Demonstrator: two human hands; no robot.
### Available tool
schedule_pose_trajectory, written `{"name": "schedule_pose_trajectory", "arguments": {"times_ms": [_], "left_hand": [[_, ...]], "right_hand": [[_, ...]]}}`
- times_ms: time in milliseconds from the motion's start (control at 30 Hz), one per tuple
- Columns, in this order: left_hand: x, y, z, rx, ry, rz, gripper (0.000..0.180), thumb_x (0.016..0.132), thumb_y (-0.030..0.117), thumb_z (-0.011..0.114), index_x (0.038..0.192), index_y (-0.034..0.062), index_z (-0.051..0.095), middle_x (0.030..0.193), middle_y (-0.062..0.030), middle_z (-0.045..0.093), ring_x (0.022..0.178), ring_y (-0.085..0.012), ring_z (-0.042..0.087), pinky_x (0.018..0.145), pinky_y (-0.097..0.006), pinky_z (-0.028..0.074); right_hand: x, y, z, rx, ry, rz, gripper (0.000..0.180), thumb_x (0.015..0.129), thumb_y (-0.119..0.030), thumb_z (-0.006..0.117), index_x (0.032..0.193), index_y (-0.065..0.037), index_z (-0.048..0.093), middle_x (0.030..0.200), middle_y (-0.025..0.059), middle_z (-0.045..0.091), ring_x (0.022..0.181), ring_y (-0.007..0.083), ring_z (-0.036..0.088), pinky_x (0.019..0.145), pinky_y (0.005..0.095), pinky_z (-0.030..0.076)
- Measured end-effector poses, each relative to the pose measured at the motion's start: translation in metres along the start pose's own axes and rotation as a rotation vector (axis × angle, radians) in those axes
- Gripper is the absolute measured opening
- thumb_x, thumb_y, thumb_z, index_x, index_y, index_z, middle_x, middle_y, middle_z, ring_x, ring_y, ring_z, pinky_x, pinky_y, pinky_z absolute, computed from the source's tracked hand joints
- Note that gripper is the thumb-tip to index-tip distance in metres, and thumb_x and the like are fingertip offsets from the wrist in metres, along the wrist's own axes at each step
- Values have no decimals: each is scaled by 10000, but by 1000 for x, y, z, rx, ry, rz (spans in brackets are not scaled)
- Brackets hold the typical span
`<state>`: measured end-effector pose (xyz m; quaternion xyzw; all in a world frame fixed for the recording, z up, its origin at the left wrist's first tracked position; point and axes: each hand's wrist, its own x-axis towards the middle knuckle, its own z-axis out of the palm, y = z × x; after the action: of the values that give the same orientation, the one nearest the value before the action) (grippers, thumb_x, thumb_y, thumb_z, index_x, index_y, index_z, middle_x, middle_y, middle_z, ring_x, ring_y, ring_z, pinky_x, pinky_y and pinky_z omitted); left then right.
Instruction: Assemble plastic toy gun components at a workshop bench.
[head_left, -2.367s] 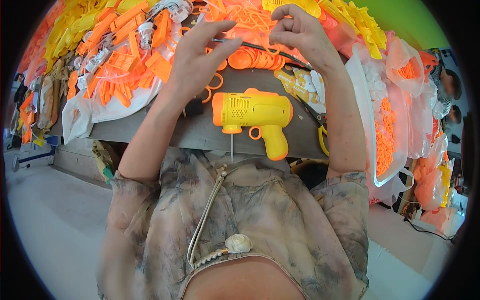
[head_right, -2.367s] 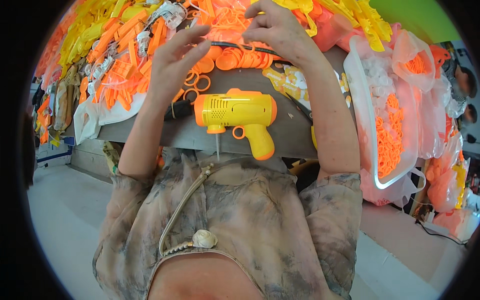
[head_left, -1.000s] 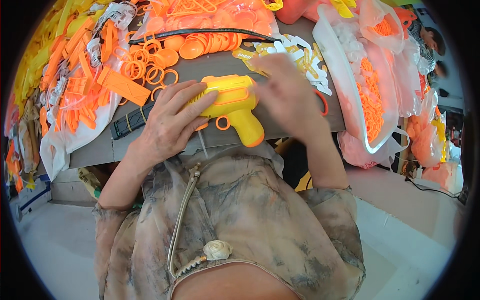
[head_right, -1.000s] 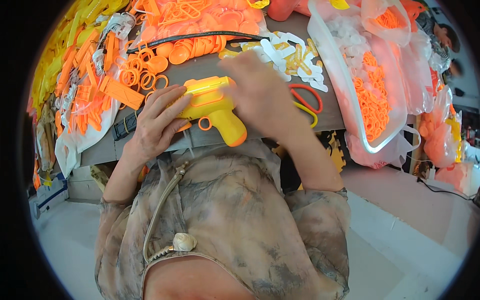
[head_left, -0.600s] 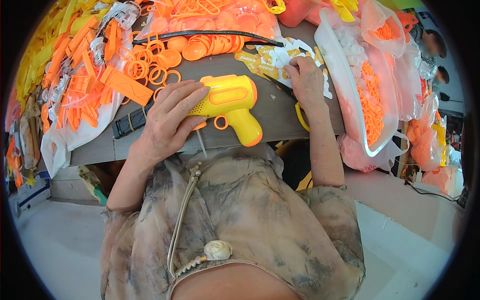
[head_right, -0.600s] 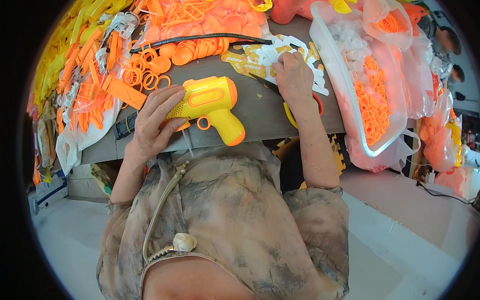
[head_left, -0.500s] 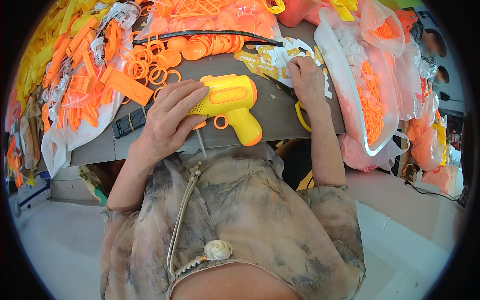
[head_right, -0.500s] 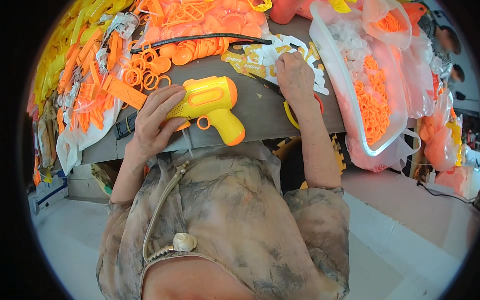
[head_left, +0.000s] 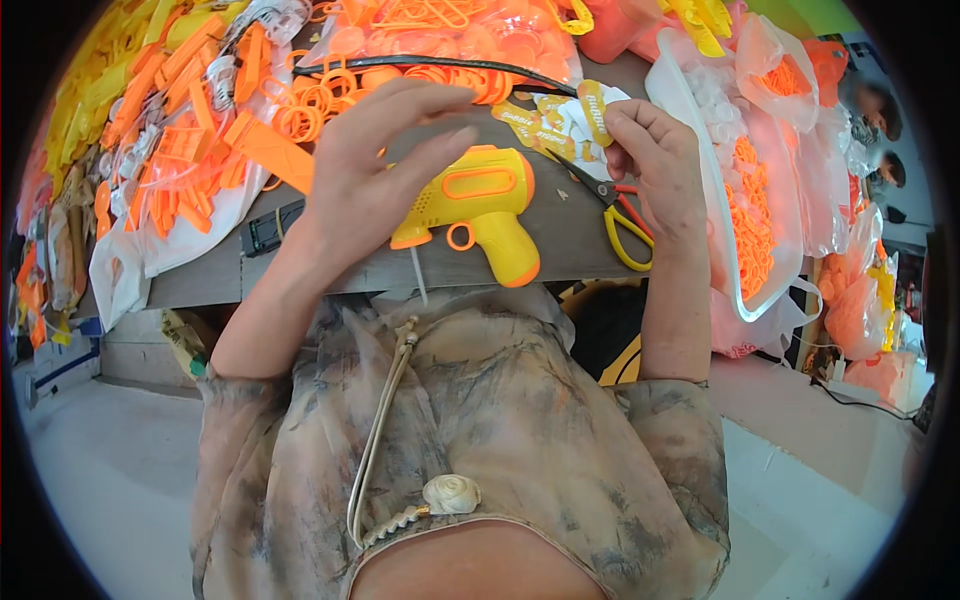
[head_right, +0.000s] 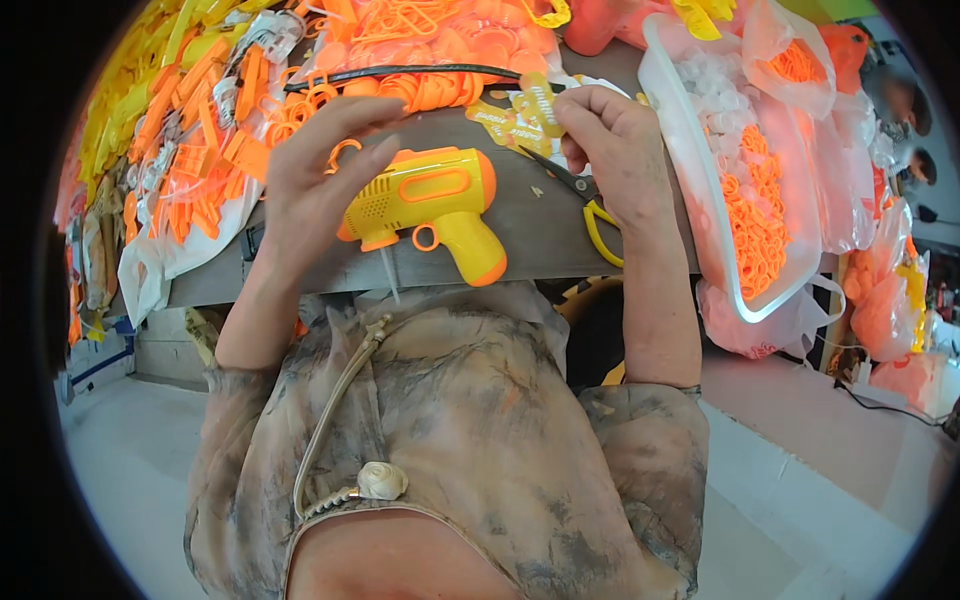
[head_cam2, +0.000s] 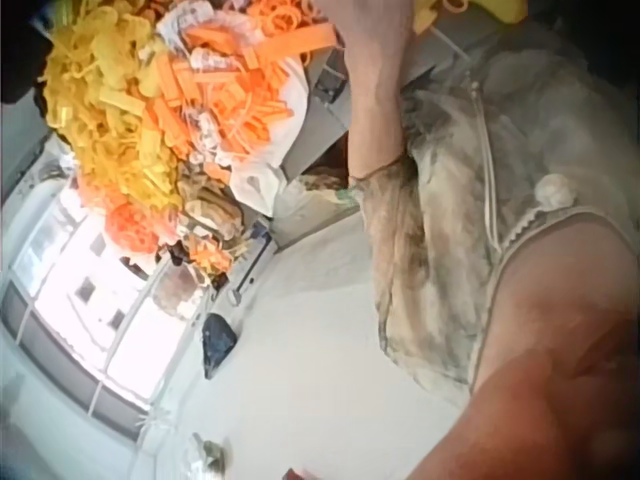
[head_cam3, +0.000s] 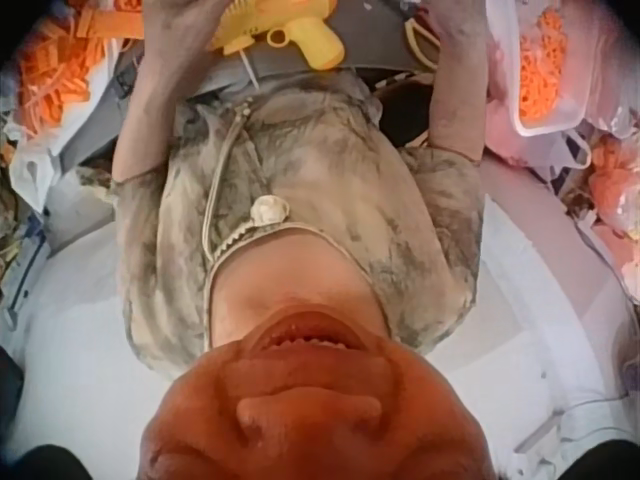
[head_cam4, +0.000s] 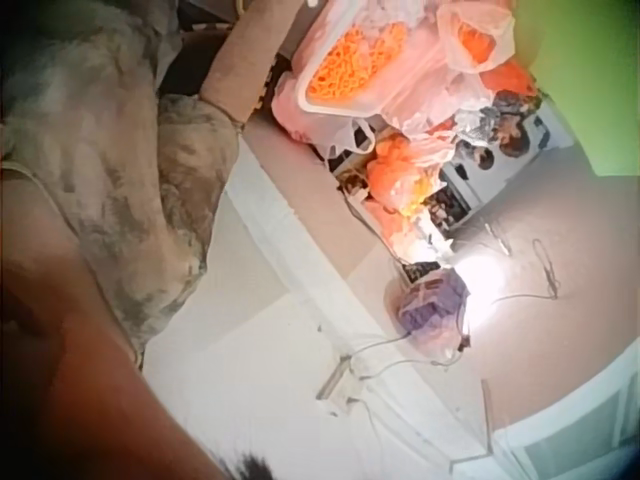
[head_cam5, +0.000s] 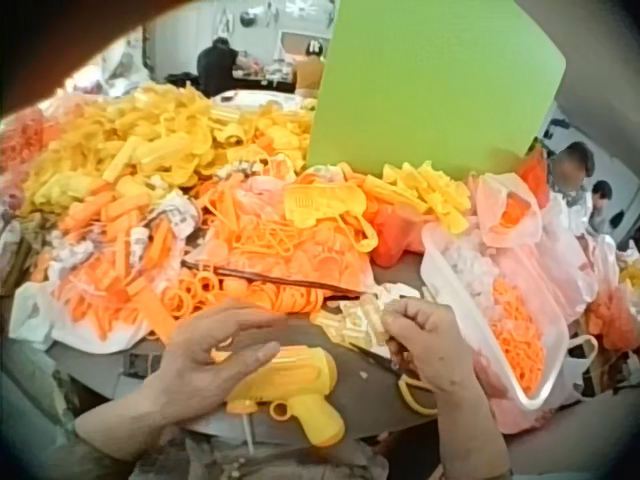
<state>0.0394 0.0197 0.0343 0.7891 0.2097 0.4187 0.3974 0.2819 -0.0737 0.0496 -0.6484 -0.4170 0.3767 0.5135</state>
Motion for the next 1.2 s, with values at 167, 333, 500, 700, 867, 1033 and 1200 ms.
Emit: {"name": "schedule_pose_trajectory", "arguments": {"times_ms": [167, 333, 500, 700, 867, 1033, 1200], "left_hand": [[18, 6, 19, -293, -44, -294, 284, 846, 203, 658, 1023, -19, 657, 778, -47, 657, 738, -77, 589, 661, -243, 476], [22, 7, 9, -256, -318, -326, 244, 858, 208, 648, 838, -35, 646, 679, -11, 593, 630, -61, 526, 568, -226, 426], [15, 8, 8, -366, -95, -367, 250, 869, 210, 648, 794, -28, 638, 646, 12, 558, 611, -41, 498, 537, -222, 396], [7, 9, 12, -452, -52, -333, 241, 878, 217, 645, 831, -19, 650, 656, 11, 563, 609, -46, 505, 541, -214, 405], [-8, -3, 1, 21, 4, 74, 158, 842, 167, 665, 896, 18, 663, 804, -60, 619, 718, -155, 585, 621, -271, 451], [-33, -23, -16, 475, -284, 414, 319, 765, 161, 686, 1072, 80, 654, 1121, -94, 597, 1044, -295, 537, 842, -406, 431], [-42, -35, -14, 449, -286, 395, 339, 776, 165, 678, 1106, 94, 648, 1156, -99, 592, 1044, -299, 539, 844, -419, 438]], "right_hand": [[-13, -25, 23, -64, -147, 14, 154, 888, -144, 585, 899, 4, 629, 685, -2, 560, 572, 48, 488, 511, 193, 376], [-18, -31, 34, -285, -321, -151, 169, 895, -142, 567, 882, 20, 615, 675, -23, 546, 565, 41, 469, 510, 186, 362], [-23, -22, 52, -252, 25, -703, 187, 762, -48, 700, 925, -20, 612, 848, 63, 612, 726, 175, 591, 607, 281, 487], [-26, -6, 53, -566, 69, -1038, 314, 726, 63, 714, 1009, 6, 591, 1022, 124, 639, 905, 222, 612, 785, 312, 499], [-28, 2, 35, -589, 53, -822, 320, 749, 21, 707, 1042, -11, 583, 991, 111, 638, 889, 217, 608, 775, 316, 493], [-27, 9, 26, -844, -35, -672, 402, 748, -5, 700, 1122, -44, 558, 936, 94, 635, 856, 228, 601, 746, 329, 481], [-27, 5, 34, -849, -144, -781, 469, 724, 17, 694, 1162, -67, 546, 923, 74, 638, 869, 244, 592, 743, 359, 480]]}}
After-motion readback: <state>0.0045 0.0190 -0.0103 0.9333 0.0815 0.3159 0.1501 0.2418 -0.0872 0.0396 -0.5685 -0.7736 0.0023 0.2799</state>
